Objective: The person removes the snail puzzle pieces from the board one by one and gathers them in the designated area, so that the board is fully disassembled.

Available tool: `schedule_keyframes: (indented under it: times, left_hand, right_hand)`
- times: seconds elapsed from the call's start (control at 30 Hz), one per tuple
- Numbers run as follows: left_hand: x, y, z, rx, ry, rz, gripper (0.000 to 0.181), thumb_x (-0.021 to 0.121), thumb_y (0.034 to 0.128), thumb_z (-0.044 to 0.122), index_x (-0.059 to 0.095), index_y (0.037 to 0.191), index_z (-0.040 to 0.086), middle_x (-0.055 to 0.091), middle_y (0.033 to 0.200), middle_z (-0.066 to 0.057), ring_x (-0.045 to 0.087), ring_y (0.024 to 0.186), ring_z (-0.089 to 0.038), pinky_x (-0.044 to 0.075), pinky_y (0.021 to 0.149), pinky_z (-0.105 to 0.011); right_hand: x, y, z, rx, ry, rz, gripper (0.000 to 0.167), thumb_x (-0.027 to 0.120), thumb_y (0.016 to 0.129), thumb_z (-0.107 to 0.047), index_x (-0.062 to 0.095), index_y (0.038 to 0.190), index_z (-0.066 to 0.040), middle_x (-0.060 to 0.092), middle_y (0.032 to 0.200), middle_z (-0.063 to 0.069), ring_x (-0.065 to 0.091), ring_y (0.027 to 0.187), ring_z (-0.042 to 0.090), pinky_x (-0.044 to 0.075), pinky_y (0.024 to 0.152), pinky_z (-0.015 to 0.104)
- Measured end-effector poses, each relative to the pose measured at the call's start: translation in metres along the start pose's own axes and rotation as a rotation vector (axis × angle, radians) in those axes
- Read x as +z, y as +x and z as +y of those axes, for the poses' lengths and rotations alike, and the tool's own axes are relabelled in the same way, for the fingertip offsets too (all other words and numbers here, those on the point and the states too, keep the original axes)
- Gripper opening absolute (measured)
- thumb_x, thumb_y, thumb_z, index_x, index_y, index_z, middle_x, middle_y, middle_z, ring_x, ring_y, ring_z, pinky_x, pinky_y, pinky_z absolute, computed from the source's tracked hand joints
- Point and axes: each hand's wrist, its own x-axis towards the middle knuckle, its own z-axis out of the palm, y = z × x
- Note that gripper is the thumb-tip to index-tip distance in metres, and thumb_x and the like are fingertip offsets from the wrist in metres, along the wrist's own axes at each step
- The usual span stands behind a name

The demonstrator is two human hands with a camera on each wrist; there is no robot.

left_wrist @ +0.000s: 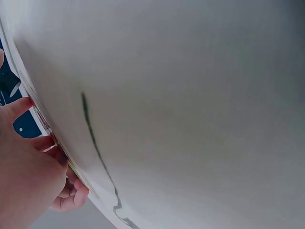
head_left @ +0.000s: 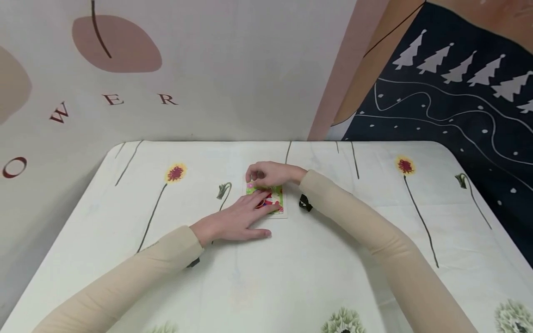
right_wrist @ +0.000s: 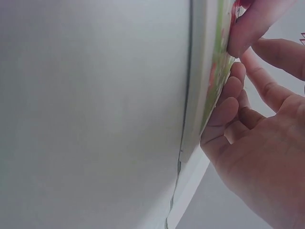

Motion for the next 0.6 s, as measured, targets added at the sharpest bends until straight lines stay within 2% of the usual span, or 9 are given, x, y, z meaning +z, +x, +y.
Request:
schedule_keyframes:
  times: [0.37, 0.6]
  left_hand:
    - [0.0025, 0.0008, -0.0017, -0.003, 0.01, -0.008, 0.07, 0.05, 0.0962, 0.052, 0.03, 0.153, 0.016, 0.01, 0.158, -0.019, 0.003, 0.145, -0.029, 0.013, 0.112, -0.051]
    - [0.0025, 0.0011, -0.0023, 0.004, 0.018, 0.006, 0.069, 0.05, 0.0958, 0.052, 0.032, 0.152, 0.017, 0.012, 0.158, -0.018, 0.005, 0.145, -0.029, 0.014, 0.112, -0.051]
  right_hand:
    - [0.0003, -0.0011, 0.002, -0.021, 0.071, 0.006, 0.014, 0.057, 0.094, -0.005, 0.058, 0.108, -0.005, 0.058, 0.099, 0.005, 0.05, 0.087, 0.017, 0.042, 0.078, 0.026]
    - [-0.0003, -0.0025, 0.003, -0.036, 0.083, 0.01, 0.026, 0.053, 0.091, 0.002, 0.058, 0.116, -0.002, 0.056, 0.108, 0.007, 0.049, 0.097, 0.018, 0.04, 0.087, 0.027]
